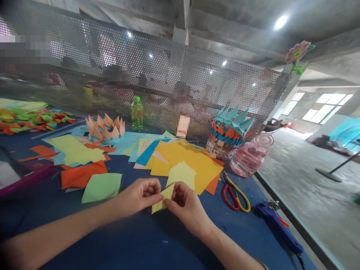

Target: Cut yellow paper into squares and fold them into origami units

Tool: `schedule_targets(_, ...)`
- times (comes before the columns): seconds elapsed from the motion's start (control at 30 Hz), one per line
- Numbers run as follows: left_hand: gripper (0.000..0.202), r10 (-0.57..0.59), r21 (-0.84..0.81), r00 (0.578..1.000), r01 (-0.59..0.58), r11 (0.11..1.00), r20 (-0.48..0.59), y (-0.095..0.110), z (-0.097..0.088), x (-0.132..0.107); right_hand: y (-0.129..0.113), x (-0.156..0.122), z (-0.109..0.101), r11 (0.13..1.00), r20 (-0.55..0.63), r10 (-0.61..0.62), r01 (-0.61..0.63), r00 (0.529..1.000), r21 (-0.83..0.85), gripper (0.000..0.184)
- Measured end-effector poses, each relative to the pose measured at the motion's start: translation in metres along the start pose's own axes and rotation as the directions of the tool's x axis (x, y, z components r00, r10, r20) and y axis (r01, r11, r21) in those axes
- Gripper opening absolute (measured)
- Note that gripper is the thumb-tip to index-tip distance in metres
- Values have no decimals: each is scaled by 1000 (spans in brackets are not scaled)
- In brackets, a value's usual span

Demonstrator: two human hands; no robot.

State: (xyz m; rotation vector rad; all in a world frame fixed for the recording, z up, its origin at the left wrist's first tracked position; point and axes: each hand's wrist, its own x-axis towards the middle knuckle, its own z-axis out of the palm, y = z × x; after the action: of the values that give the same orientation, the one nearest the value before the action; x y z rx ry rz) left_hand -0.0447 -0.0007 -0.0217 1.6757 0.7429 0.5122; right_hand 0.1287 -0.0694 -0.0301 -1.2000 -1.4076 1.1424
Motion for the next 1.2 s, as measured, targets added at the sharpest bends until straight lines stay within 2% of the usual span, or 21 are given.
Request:
schedule_targets(0.13,21,17,8,1000,-17,1000,-2,2,0,1,1,0,0,999,12,2,-1,1000,-49,25)
schedule_targets(0.23,21,1,-48,1000,0,999,6,5,0,1,3,0,0,1000,4,4,-4,1000,-29,27)
schedule_targets(0.43,24,-34,-240,999,42,970,36,10,-2,-1,1,-1,1,1000,36,21,-22,999,17,31)
schedule_targets(0.57,23,-95,-416,989,134,899,115,8,-1,-4,0,-2,3,1000,27,15,-15,1000,-8,33)
schedule_targets(0.67,26,-113,-480,981,176,859,157,6,-2,-4,2,-2,3,1000,30,6,-5,1000,-27,33)
schedule_targets(0.73,29,-101,-461,985,155,874,141,5,-4,-3,3,-2,3,999,23,-1,2,1000,-44,33)
schedule_targets(0.83,36,-99,-368,993,115,923,62,3,-6,1,3,-1,2,997,-1,-7,7,1000,-80,33)
schedule_targets(0.93,32,-65,-240,998,64,969,6,0,-7,5,0,-1,2,994,-10,-6,5,1000,-107,33)
schedule_targets(1.07,24,-20,-101,1000,18,995,-22,-3,-6,7,-4,-2,1,993,26,26,-23,999,-113,19)
schedule_targets(1.2,24,-8,-82,1000,6,997,-15,1,-4,4,-5,-2,-2,996,50,67,-64,996,-63,13)
